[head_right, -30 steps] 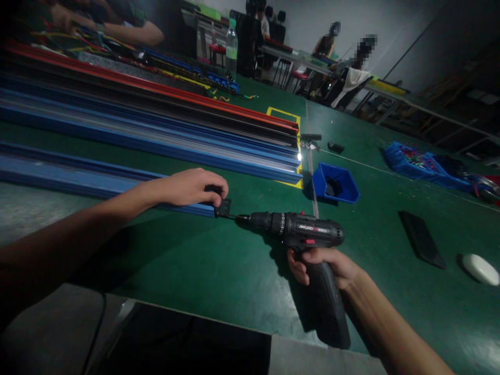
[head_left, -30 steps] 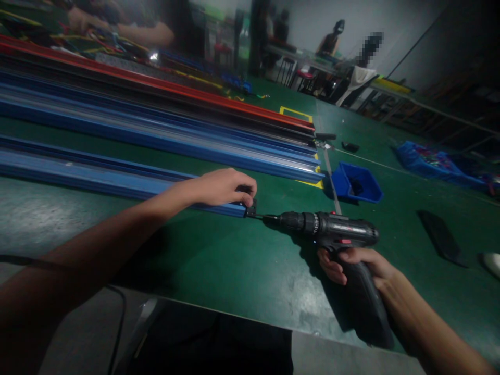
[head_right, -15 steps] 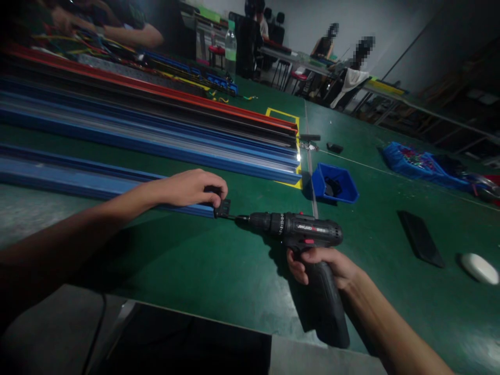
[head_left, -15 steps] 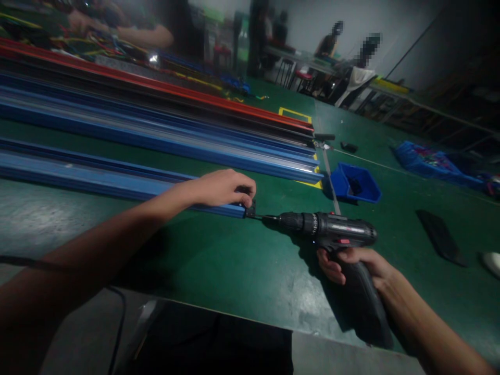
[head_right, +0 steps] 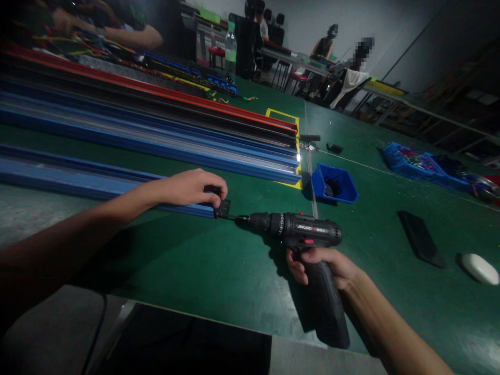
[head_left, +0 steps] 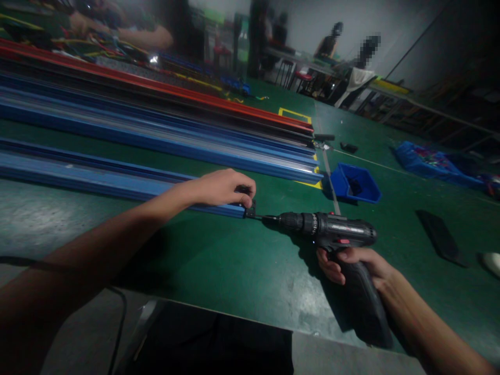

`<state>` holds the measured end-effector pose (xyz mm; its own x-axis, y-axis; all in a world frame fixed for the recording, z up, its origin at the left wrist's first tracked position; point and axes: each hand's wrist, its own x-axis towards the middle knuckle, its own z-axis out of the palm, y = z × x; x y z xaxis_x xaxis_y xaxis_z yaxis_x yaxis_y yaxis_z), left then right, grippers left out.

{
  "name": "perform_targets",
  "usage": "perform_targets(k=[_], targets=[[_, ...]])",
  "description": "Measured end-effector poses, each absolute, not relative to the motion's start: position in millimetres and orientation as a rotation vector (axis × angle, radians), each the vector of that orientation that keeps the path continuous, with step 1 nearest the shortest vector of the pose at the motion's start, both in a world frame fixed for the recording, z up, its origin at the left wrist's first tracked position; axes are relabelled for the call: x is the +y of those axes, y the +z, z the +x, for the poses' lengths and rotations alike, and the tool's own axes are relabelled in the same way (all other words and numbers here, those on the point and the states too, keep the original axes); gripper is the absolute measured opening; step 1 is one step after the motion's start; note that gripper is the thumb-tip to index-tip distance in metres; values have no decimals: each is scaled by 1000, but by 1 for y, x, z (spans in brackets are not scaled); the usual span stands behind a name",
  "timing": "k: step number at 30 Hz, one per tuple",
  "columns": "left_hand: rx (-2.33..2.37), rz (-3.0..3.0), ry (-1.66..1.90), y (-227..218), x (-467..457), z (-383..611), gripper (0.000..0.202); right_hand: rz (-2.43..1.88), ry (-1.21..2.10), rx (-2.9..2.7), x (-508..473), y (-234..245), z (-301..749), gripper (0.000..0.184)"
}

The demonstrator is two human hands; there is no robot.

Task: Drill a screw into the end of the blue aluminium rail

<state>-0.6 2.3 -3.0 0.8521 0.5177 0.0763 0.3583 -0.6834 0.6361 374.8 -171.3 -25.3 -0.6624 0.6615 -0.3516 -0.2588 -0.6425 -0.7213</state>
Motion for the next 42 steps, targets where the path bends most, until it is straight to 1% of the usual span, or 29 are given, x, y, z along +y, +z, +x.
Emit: perform_targets(k=[14, 26, 35, 42], targets=[[626, 2385, 341, -3, 1, -1, 13, -829, 2299, -873, -172, -26, 376, 30], [622, 2408, 345, -4, 2, -1, 13, -828, 2298, -872, -172, -23, 373, 27], [616, 2426, 351, -4, 2, -2, 12, -865, 2308, -858, -171, -22, 374, 31], [639, 2418, 332, -3, 0, -2, 12, -837, 2308, -845, -171, -23, 374, 31]])
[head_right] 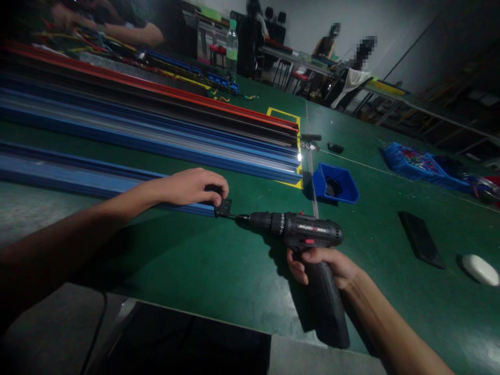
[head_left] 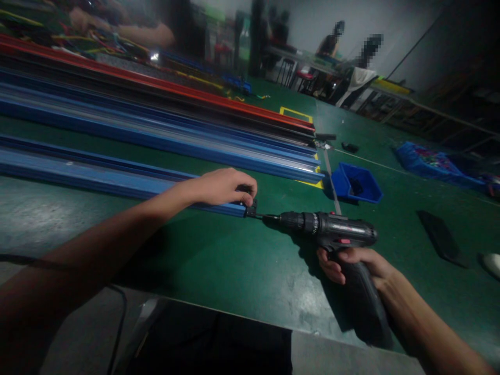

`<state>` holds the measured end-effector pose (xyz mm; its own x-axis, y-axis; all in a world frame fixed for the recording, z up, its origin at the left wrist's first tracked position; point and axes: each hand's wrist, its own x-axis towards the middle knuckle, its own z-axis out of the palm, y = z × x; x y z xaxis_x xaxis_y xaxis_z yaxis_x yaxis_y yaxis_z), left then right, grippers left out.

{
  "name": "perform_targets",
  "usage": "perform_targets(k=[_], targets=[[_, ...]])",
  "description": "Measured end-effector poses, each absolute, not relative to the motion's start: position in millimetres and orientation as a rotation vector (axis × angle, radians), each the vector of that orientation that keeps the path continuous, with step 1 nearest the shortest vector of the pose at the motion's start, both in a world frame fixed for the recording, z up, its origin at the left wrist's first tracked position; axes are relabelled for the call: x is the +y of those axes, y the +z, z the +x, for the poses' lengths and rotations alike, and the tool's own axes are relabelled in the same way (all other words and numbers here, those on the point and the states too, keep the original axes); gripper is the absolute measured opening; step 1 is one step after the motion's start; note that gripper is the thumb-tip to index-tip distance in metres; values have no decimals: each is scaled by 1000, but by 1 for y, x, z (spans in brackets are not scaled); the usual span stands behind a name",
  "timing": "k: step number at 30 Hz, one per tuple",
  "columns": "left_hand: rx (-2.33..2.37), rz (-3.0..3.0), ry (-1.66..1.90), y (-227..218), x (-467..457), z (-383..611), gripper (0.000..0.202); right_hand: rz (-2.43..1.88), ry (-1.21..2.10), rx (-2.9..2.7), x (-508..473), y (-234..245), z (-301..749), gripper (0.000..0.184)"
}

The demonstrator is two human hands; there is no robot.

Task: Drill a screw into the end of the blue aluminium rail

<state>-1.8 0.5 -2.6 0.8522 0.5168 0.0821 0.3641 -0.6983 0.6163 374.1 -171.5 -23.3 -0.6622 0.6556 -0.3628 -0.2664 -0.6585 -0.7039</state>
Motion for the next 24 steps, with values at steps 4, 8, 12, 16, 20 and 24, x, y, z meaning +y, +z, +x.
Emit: perform_targets(k=[4, 8, 12, 16, 20, 24], targets=[[636, 2418, 334, -3, 1, -2, 11, -834, 2314, -847, -172, -23, 373, 31], [641, 2433, 325, -3, 1, -2, 12, -838, 2308, -858, -172, -24, 373, 29], [652, 2435, 314, -3, 0, -2, 12, -820, 2314, -870, -171, -25, 374, 28], [659, 2432, 309, -2, 0, -1, 10, -845, 2302, -872, -172, -22, 372, 30], [652, 2429, 313, -1, -1, -1, 10, -941, 2265, -892, -173, -16, 367, 28], [638, 2423, 322, 0, -1, -1, 11, -989, 2248, -916, -174, -14, 366, 28]])
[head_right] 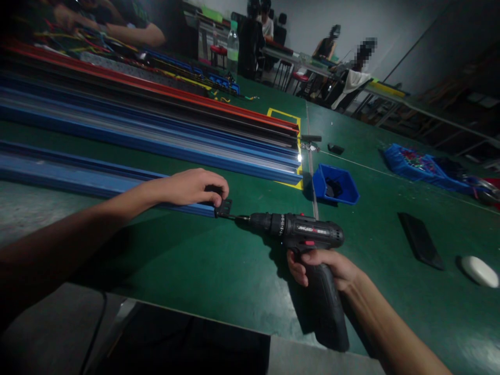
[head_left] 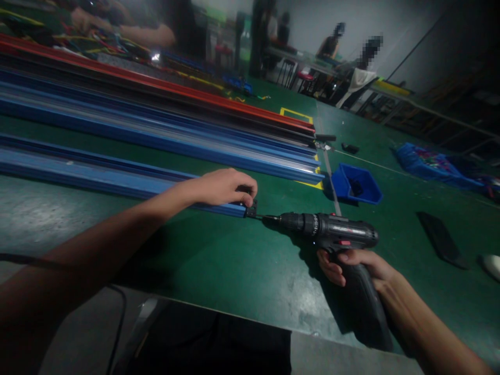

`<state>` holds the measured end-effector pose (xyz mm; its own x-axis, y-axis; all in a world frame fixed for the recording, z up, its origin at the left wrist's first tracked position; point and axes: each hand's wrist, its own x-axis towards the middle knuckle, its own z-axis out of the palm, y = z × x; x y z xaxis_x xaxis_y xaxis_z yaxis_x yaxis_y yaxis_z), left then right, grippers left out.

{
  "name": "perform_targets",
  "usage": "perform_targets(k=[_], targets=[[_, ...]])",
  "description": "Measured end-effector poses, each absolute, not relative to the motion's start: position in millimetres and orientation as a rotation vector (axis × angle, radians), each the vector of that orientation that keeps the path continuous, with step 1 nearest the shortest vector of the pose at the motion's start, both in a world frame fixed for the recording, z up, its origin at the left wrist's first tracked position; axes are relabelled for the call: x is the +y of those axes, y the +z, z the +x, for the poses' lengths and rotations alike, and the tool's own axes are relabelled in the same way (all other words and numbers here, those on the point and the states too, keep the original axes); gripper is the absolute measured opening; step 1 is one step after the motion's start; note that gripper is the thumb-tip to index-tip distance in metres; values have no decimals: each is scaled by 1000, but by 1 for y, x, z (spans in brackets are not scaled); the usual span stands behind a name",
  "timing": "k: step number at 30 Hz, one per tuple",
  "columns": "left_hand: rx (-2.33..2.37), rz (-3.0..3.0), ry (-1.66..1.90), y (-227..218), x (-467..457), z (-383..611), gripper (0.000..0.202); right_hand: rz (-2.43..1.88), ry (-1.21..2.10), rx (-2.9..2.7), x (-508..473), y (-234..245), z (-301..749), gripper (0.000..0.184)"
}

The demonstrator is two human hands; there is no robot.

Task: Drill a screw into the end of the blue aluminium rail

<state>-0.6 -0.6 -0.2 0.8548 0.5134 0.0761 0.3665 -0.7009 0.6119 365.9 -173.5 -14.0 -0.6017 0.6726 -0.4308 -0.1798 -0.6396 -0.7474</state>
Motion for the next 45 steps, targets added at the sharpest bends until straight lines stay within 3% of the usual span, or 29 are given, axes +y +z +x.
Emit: perform_targets(k=[45], targets=[[686, 2484, 288, -2, -1, -2, 12, -903, 2269, -879, -173, -20, 371, 30]])
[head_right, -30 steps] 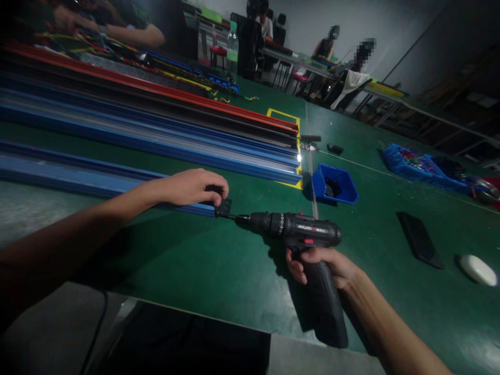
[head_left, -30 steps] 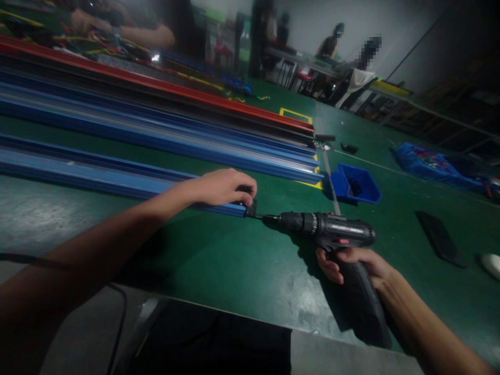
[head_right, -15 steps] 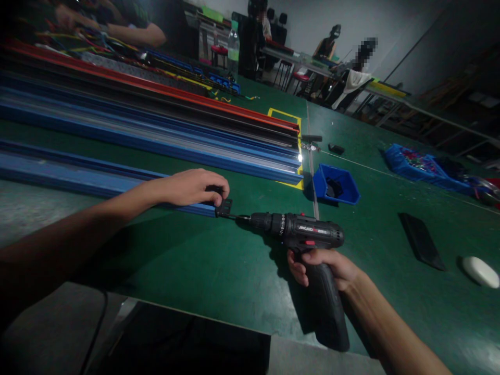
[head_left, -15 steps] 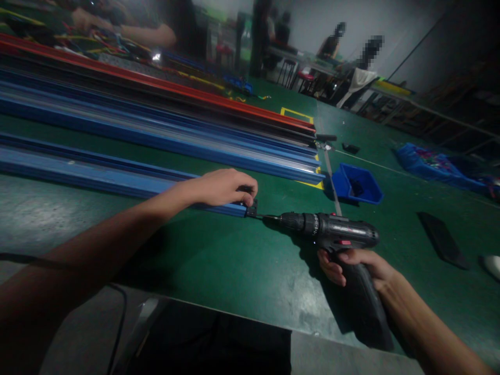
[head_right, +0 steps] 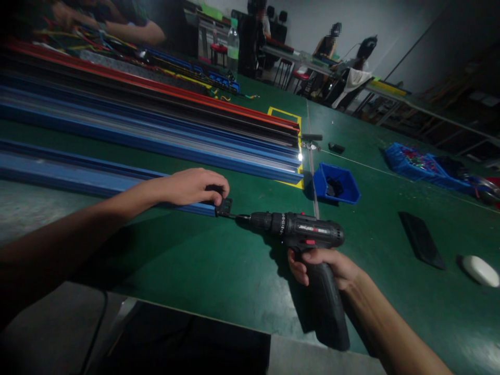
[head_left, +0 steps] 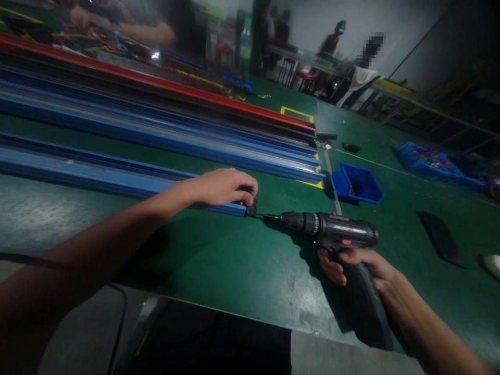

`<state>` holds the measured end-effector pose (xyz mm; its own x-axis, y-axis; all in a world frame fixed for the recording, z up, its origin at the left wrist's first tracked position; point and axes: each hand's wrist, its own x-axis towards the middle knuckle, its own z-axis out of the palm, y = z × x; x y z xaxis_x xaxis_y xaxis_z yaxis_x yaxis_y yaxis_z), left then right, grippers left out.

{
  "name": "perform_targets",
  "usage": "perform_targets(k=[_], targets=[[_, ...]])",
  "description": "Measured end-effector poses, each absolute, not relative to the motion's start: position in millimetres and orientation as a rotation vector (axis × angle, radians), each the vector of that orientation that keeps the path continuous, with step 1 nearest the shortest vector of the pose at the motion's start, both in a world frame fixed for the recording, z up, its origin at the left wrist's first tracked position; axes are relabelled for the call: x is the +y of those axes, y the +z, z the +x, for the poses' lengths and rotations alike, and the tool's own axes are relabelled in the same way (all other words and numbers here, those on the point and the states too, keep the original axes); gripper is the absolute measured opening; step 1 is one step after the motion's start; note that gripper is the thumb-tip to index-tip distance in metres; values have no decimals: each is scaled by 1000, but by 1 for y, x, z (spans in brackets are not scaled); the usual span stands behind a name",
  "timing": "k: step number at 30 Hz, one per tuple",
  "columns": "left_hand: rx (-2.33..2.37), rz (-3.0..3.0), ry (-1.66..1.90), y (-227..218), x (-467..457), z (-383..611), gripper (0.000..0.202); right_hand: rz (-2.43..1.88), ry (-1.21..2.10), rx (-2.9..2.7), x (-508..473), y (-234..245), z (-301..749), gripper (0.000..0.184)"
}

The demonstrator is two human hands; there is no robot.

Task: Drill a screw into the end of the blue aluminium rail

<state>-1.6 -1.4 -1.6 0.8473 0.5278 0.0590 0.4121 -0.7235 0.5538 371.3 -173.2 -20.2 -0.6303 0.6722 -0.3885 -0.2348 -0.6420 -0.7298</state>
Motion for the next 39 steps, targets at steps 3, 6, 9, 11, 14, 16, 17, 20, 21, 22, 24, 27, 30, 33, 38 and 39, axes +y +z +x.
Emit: perform_targets(k=[3, 6, 9, 11, 14, 16, 17, 20, 21, 22, 24, 27, 30, 33, 38, 39], targets=[[684, 2490, 292, -3, -1, -2, 12, -850, 2283, -877, -173, -24, 374, 29], [684, 2486, 293, -3, -1, -2, 11, -866, 2279, -891, -172, -24, 373, 29], [683, 2487, 297, -2, -1, -2, 11, -938, 2266, -915, -173, -19, 370, 26], [677, 2491, 299, -1, -2, -1, 12, -988, 2250, -923, -174, -16, 369, 26], [667, 2494, 303, -1, -2, -1, 13, -1006, 2241, -898, -174, -17, 370, 29], [667, 2495, 308, -2, -2, -2, 12, -956, 2252, -885, -174, -20, 372, 32], [668, 2494, 308, -2, -2, -2, 12, -925, 2260, -884, -173, -22, 373, 33], [669, 2489, 302, -3, -1, -2, 13, -877, 2261, -891, -173, -26, 374, 32], [667, 2489, 300, -3, -1, -2, 13, -872, 2258, -893, -173, -26, 373, 31], [665, 2489, 299, -3, -1, -2, 13, -868, 2256, -896, -174, -25, 373, 31], [668, 2488, 297, -3, -1, -2, 13, -872, 2250, -906, -174, -23, 371, 29], [693, 2486, 281, -3, -1, -2, 12, -932, 2243, -920, -174, -19, 369, 27], [697, 2486, 276, -2, -2, -2, 11, -906, 2258, -914, -173, -19, 369, 27], [679, 2488, 287, -2, -2, -2, 12, -847, 2270, -910, -173, -23, 371, 28], [660, 2503, 284, -2, -1, -1, 12, -835, 2262, -914, -174, -24, 371, 28], [659, 2506, 283, -2, -1, -1, 13, -849, 2259, -919, -174, -23, 370, 28]])
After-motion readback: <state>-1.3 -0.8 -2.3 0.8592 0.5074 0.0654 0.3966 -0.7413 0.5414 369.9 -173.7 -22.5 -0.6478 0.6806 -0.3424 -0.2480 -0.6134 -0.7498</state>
